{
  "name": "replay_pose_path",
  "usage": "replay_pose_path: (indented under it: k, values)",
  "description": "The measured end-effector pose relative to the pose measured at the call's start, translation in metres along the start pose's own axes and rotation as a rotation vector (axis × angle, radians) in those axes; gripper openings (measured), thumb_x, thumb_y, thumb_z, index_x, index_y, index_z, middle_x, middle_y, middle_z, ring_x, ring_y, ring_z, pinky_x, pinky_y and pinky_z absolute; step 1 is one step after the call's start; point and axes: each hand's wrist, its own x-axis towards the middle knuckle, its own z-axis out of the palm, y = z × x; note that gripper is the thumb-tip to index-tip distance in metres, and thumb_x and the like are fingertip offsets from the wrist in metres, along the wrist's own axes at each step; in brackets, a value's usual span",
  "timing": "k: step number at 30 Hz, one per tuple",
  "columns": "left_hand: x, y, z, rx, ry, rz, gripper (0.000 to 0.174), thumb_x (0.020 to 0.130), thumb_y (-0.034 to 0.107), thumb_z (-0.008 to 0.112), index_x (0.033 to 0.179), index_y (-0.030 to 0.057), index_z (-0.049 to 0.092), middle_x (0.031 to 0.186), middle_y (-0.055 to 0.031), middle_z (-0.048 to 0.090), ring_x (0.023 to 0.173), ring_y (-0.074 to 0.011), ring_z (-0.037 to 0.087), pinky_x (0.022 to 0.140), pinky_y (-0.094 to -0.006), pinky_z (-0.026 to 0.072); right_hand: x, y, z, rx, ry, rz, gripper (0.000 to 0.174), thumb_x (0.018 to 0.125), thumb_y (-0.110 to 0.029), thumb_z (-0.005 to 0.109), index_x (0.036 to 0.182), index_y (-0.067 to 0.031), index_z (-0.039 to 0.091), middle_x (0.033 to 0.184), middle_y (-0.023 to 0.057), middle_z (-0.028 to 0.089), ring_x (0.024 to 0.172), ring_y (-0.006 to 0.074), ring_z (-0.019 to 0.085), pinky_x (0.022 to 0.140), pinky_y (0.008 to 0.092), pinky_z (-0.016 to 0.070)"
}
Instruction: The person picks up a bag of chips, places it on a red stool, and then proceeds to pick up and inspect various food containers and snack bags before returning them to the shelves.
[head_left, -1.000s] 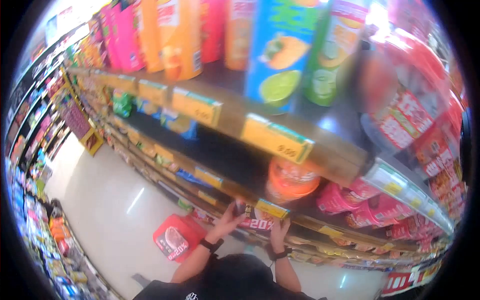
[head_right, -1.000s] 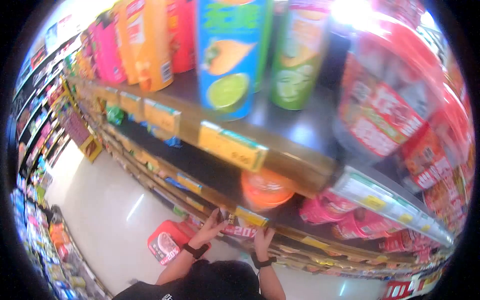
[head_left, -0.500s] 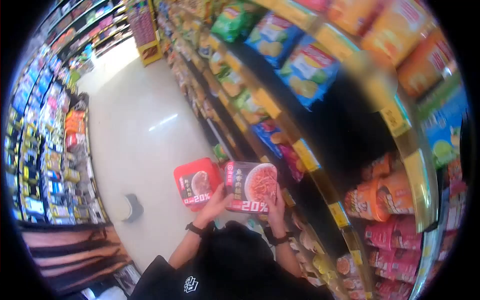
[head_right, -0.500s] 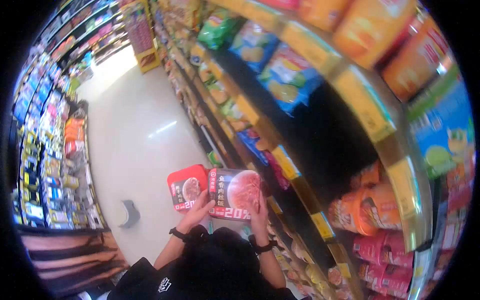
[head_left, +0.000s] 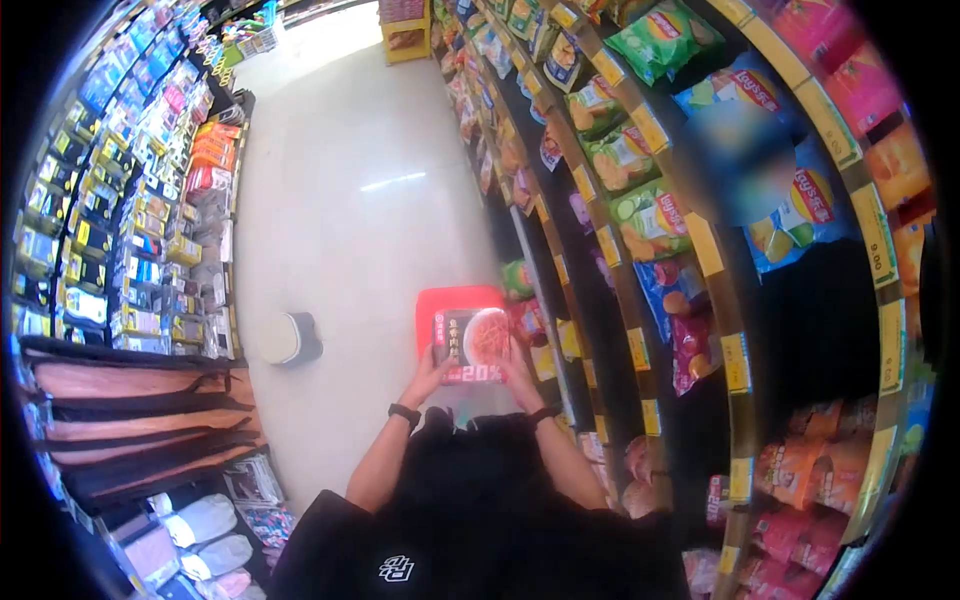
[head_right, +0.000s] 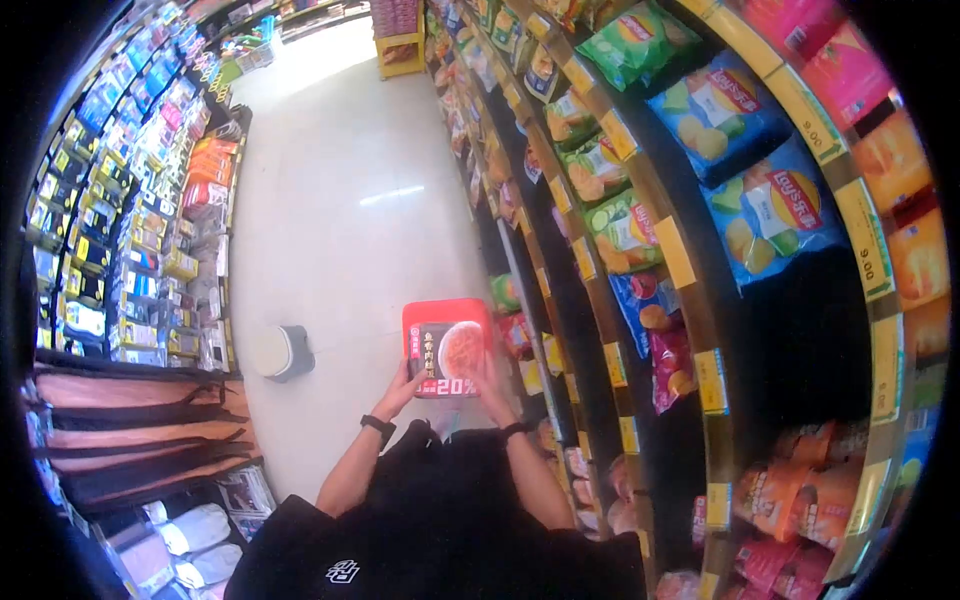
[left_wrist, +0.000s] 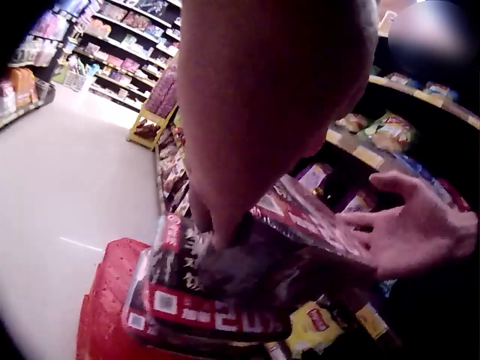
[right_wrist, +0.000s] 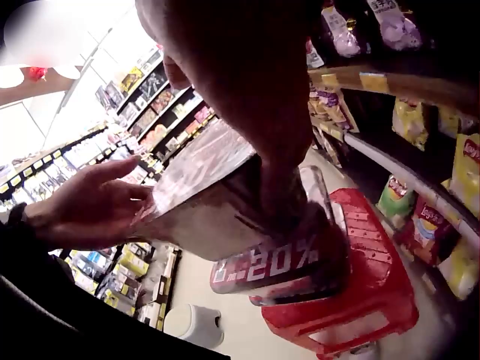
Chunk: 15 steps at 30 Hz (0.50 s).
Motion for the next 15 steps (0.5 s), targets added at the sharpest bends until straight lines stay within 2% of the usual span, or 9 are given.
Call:
replay_pose_path:
  k: [1,3,5,8,9,12,15]
  values:
    - [0.003,-0.003,-0.004,-0.004,0.003,-0.066,0.058,0.094,0.018,0.06,0.14,-0.0029,0.032,0.132,-0.0174,0.05,0.12,-0.0212,0.051,0.099,-0.0345,0.0432,-0.006,-0.014,0.012,-0.106,0.089,0.049,0.072,0.089,-0.022,0.065,0.148,-0.0042,0.028,0.144,0.0103,0.04,0.133,0.0205,0.04,0.107,0.0346,0.0356]
    - [0.007,-0.007,-0.011,0.014,0.003,-0.131,0.053,0.094,0.018,0.059,0.137,-0.0022,0.037,0.128,-0.0163,0.053,0.117,-0.0208,0.053,0.097,-0.0348,0.0443,-0.002,0.001,0.009,-0.369,0.072,0.023,0.069,0.088,-0.027,0.066,0.144,-0.0022,0.035,0.141,0.0119,0.044,0.13,0.0207,0.043,0.106,0.0339,0.0362]
    - [0.017,-0.029,-0.018,0.05,-0.005,-0.121,0.048,0.094,0.018,0.059,0.134,-0.0017,0.041,0.123,-0.0149,0.056,0.113,-0.0207,0.055,0.095,-0.0351,0.0453,-0.008,-0.016,0.011,-0.427,0.051,0.065,0.064,0.087,-0.032,0.067,0.137,0.0013,0.044,0.136,0.0148,0.049,0.127,0.0217,0.046,0.104,0.0333,0.0368]
    - [0.013,-0.031,-0.017,0.08,-0.027,-0.108,0.047,0.096,0.024,0.058,0.132,-0.0025,0.042,0.116,-0.0126,0.058,0.106,-0.0176,0.054,0.092,-0.0329,0.0454,-0.009,0.0,0.003,-0.478,0.104,-0.003,0.069,0.088,-0.037,0.067,0.138,0.0024,0.042,0.137,0.0152,0.048,0.127,0.022,0.046,0.105,0.0334,0.0356]
    - [0.017,-0.037,-0.02,0.156,-0.021,-0.109,0.043,0.096,0.025,0.057,0.126,-0.0024,0.046,0.112,-0.0121,0.059,0.104,-0.0176,0.055,0.089,-0.0329,0.0459,-0.004,0.013,-0.003,-0.304,0.045,0.002,0.07,0.088,-0.036,0.068,0.14,0.0022,0.04,0.137,0.0157,0.048,0.128,0.0224,0.046,0.106,0.0338,0.0356]
    - [0.02,-0.046,-0.021,0.287,0.017,-0.091,0.038,0.095,0.025,0.058,0.12,-0.0024,0.05,0.108,-0.0115,0.061,0.1,-0.0178,0.057,0.087,-0.0326,0.0462,-0.028,-0.03,0.012,-0.595,0.14,0.041,0.069,0.088,-0.031,0.068,0.141,0.0025,0.039,0.138,0.0166,0.047,0.128,0.0227,0.046,0.106,0.0345,0.0367]
    - [0.018,-0.033,-0.013,0.166,0.038,-0.096,0.036,0.095,0.024,0.059,0.118,-0.0025,0.051,0.105,-0.0107,0.061,0.097,-0.0182,0.058,0.087,-0.0326,0.0464,-0.021,0.006,-0.005,-0.331,0.088,0.041,0.073,0.087,-0.031,0.07,0.142,0.0022,0.036,0.139,0.0187,0.046,0.129,0.0256,0.046,0.105,0.0371,0.0385]
